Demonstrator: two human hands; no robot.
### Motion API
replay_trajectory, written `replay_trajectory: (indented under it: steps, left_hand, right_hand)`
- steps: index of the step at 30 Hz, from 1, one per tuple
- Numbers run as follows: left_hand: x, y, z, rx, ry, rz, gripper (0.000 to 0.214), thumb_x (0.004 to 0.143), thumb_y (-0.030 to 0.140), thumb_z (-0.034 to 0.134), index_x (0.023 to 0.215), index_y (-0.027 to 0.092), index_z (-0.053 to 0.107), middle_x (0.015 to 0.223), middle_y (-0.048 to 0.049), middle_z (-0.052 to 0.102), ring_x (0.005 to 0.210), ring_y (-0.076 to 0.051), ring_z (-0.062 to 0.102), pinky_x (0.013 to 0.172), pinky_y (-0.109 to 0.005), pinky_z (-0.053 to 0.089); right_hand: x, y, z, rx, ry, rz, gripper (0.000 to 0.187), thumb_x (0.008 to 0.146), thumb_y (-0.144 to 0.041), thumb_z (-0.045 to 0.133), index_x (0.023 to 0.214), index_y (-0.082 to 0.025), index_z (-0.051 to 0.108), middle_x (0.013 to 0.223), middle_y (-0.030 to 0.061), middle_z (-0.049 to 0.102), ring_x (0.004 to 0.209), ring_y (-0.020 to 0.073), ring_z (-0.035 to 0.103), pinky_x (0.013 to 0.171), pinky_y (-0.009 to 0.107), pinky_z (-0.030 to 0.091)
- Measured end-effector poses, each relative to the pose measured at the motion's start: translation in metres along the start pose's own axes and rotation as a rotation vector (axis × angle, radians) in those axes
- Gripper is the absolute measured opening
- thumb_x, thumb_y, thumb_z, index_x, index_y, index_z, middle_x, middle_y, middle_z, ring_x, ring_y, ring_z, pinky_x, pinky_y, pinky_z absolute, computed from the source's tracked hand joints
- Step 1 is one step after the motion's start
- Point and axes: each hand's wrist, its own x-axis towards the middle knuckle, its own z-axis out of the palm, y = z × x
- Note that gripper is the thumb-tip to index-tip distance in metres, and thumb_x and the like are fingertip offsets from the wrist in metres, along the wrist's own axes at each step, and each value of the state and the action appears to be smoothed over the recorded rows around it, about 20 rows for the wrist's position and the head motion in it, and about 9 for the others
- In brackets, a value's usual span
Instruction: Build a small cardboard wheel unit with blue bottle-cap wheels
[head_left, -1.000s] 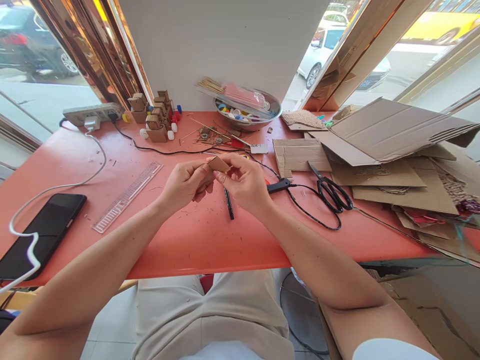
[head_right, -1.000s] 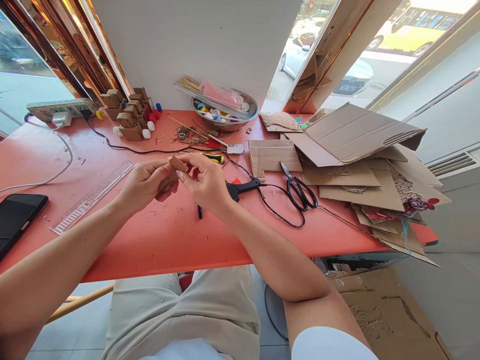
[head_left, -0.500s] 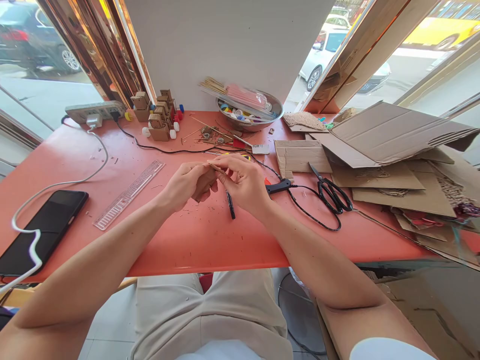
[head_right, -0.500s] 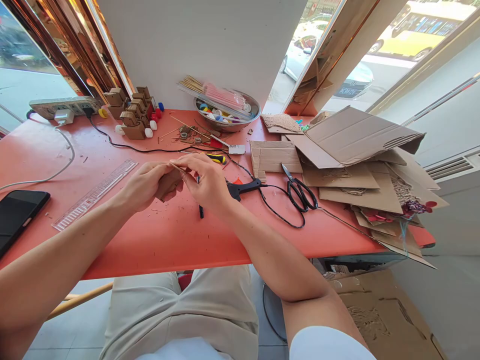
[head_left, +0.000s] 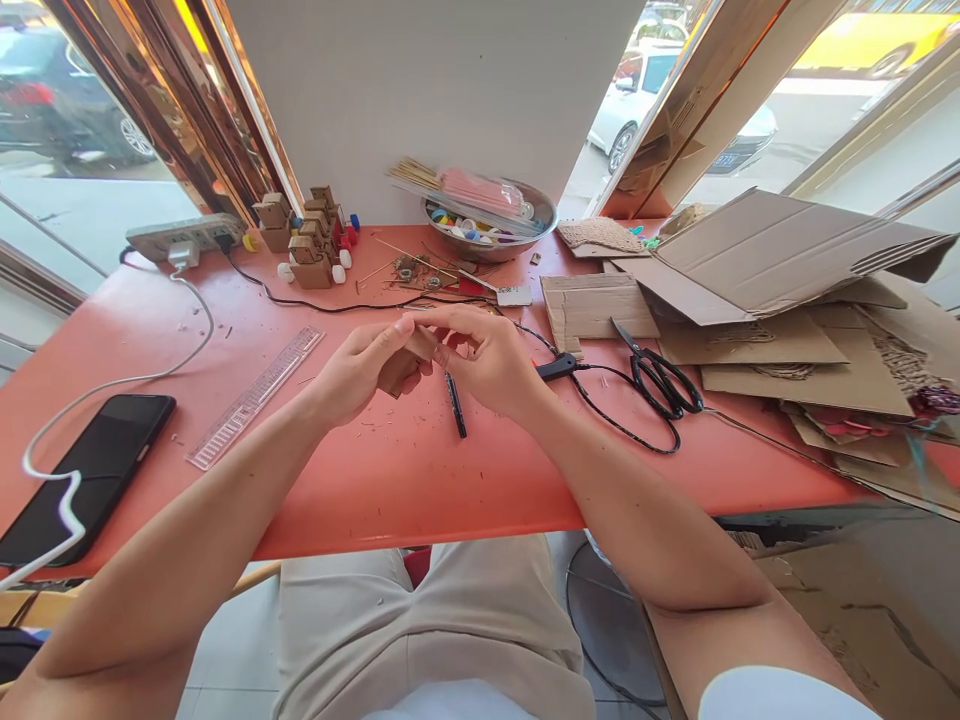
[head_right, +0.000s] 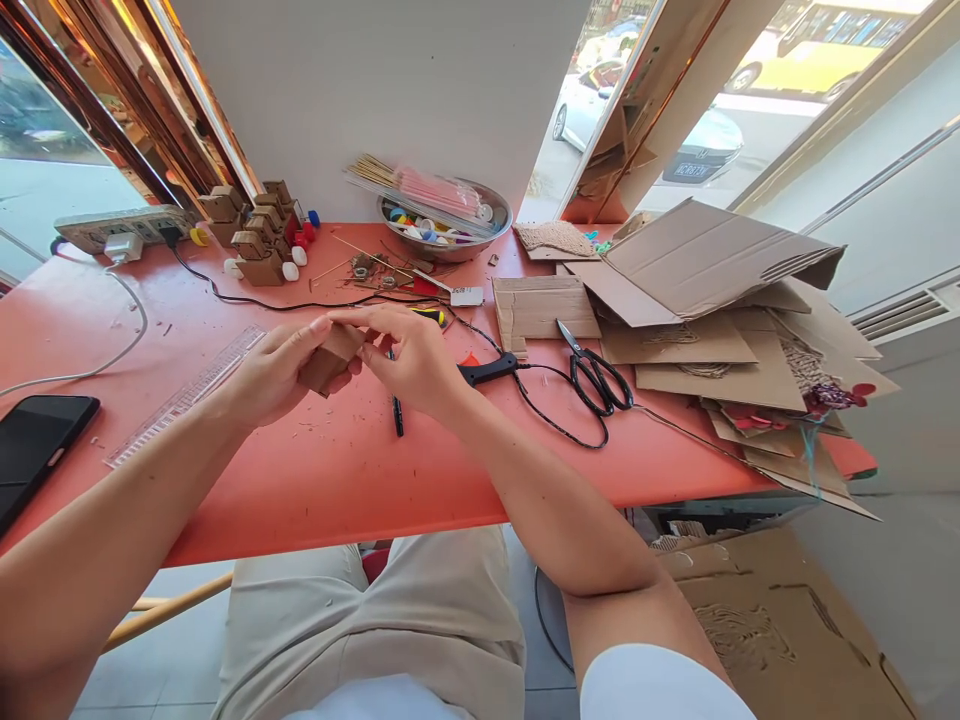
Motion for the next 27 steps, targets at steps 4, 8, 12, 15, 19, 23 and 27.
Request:
replay_trajectory:
  steps: [4, 8, 12, 15, 19, 23, 27]
  left_hand:
    - [0.001, 0.0, 0.0, 0.023, 0.02, 0.06, 0.066, 0.077, 0.085, 0.078, 0.065, 0.022, 0.065, 0.062, -0.0038, 0.058, 0.054, -0.015, 0.049, 0.05, -0.03, 0.041]
    - [0.002, -0.002, 0.0, 0.07, 0.025, 0.088, 0.07, 0.077, 0.091, 0.073, 0.065, 0.023, 0.063, 0.059, -0.0038, 0.058, 0.053, -0.015, 0.046, 0.05, -0.03, 0.039]
    - [0.002, -0.006, 0.0, 0.075, 0.036, 0.115, 0.074, 0.074, 0.096, 0.071, 0.062, 0.024, 0.056, 0.058, -0.0008, 0.054, 0.052, -0.014, 0.044, 0.049, -0.029, 0.038]
    - [0.002, -0.009, 0.0, 0.073, 0.037, 0.116, 0.076, 0.074, 0.097, 0.07, 0.064, 0.024, 0.054, 0.06, 0.0, 0.053, 0.054, -0.014, 0.046, 0.05, -0.028, 0.04]
    - [0.001, -0.011, 0.002, 0.027, 0.017, 0.118, 0.078, 0.075, 0.101, 0.063, 0.068, 0.024, 0.054, 0.064, -0.0003, 0.053, 0.056, -0.014, 0.045, 0.05, -0.029, 0.039]
    - [0.001, -0.012, 0.006, -0.011, -0.025, 0.095, 0.072, 0.078, 0.094, 0.071, 0.077, 0.024, 0.059, 0.069, -0.0006, 0.056, 0.055, -0.013, 0.044, 0.046, -0.028, 0.033]
    - [0.002, -0.013, 0.007, -0.027, -0.039, 0.078, 0.059, 0.077, 0.075, 0.086, 0.085, 0.022, 0.062, 0.067, 0.0035, 0.054, 0.052, -0.009, 0.04, 0.046, -0.025, 0.029]
  right_hand:
    - [0.003, -0.001, -0.007, 0.114, -0.057, 0.053, 0.035, 0.082, -0.017, 0.064, 0.11, -0.026, 0.083, 0.108, 0.0032, 0.082, 0.083, 0.0191, 0.073, 0.084, 0.039, 0.063]
    - [0.003, -0.002, -0.01, 0.112, -0.094, 0.08, 0.03, 0.083, -0.021, 0.067, 0.109, -0.025, 0.081, 0.102, 0.003, 0.081, 0.086, 0.0205, 0.075, 0.089, 0.04, 0.063]
    - [-0.001, -0.002, -0.007, 0.032, -0.1, 0.067, 0.03, 0.095, -0.038, 0.073, 0.121, -0.024, 0.079, 0.115, 0.0071, 0.082, 0.096, 0.0234, 0.077, 0.09, 0.039, 0.063]
    - [-0.005, 0.001, -0.001, -0.15, -0.069, -0.006, 0.05, 0.096, -0.051, 0.077, 0.138, -0.023, 0.072, 0.135, 0.0124, 0.078, 0.113, 0.0288, 0.076, 0.098, 0.045, 0.063]
    - [-0.008, 0.005, 0.004, -0.384, -0.019, -0.085, 0.051, 0.106, -0.055, 0.063, 0.145, -0.021, 0.068, 0.139, 0.0144, 0.077, 0.119, 0.0296, 0.074, 0.104, 0.047, 0.061]
    - [-0.007, 0.003, 0.0, -0.445, 0.099, -0.127, 0.033, 0.113, -0.04, 0.049, 0.119, -0.021, 0.075, 0.119, 0.0109, 0.082, 0.109, 0.026, 0.075, 0.095, 0.039, 0.06]
    - [-0.005, 0.0, -0.003, -0.433, 0.144, -0.077, 0.02, 0.107, -0.036, 0.057, 0.097, -0.023, 0.069, 0.09, 0.0039, 0.077, 0.082, 0.0212, 0.069, 0.075, 0.032, 0.055]
